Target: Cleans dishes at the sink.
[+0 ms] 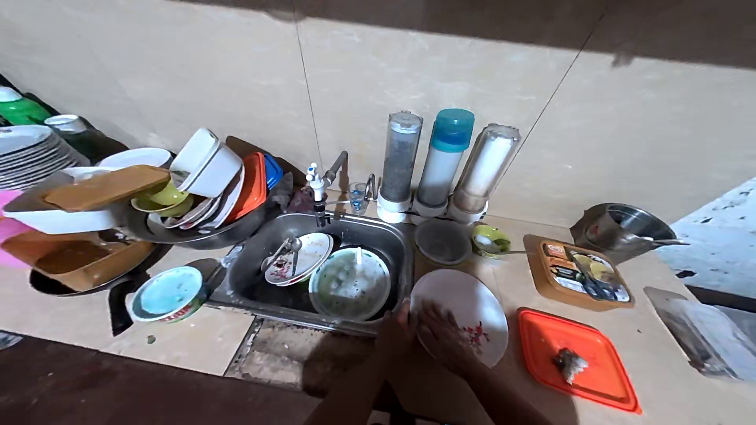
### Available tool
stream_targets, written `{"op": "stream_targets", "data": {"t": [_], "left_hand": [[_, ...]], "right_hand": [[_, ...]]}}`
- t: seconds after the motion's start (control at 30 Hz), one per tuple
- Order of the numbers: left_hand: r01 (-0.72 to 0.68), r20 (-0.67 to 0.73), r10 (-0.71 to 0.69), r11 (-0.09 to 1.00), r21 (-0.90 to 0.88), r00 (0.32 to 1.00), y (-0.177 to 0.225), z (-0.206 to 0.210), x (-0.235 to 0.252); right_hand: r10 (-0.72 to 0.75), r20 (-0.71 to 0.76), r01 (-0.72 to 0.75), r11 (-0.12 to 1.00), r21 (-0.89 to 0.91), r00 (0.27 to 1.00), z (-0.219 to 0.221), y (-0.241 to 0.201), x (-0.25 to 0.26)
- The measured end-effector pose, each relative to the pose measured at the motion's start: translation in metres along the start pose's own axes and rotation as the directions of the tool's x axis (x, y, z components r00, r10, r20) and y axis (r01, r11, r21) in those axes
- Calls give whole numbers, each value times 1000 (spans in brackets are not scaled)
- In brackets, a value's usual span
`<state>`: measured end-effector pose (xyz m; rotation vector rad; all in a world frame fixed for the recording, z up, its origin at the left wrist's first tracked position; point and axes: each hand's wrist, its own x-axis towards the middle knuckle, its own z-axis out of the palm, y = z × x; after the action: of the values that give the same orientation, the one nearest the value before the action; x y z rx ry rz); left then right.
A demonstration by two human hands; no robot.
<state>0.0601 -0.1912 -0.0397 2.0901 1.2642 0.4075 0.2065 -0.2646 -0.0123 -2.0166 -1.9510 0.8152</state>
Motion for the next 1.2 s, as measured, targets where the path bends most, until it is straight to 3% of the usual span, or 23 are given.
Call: {"op": "stream_targets", "data": {"t": [0.13, 0.27, 0.4, 0.53, 0.63, 0.73, 0.8, 0.87, 0.93, 1.07, 1.2], "left_hand": [[-16, 26, 16, 1000, -18, 1000, 1, -3, 2], [1, 12, -1, 1000, 8, 1000, 5, -2, 1], [16, -2, -16, 1000, 9, 1000, 10, -2, 0], [17, 16, -17, 999, 30, 1000, 9, -2, 3], [-23, -5, 23, 999, 26, 1000, 2, 2, 6], [-6, 8, 5, 1000, 23, 1000, 5, 0, 4], [-13, -12, 14, 1000, 15, 1000, 4, 0, 3], [-31, -45, 31, 999, 7, 999, 5, 2, 3], [-21, -40, 22, 1000, 11, 999, 7, 1, 3], [-16, -9, 16, 1000, 23, 1000, 11, -3, 3], [-31, -33, 31, 1000, 2, 999, 3, 2, 6]], "right_hand": [[1, -11, -2, 993, -117, 1000, -1, 41, -55], [38, -289, -136, 936, -325, 956, -23, 105, -31], [214, -120, -235, 950, -206, 970, -43, 65, 19], [28, 0, -28, 997, -68, 1000, -9, 8, 7], [-49, 8, 49, 997, -63, 999, 5, 25, -34], [-22, -99, 0, 977, -215, 995, -3, 77, -53], [75, -139, -112, 953, -282, 987, -19, 97, -38], [210, -105, -231, 933, -274, 972, -40, 88, -8], [240, -113, -260, 941, -218, 964, -42, 68, 22], [77, -71, -82, 994, -67, 994, -16, 23, 40], [-33, 56, 35, 998, -45, 998, -7, 21, -9]]}}
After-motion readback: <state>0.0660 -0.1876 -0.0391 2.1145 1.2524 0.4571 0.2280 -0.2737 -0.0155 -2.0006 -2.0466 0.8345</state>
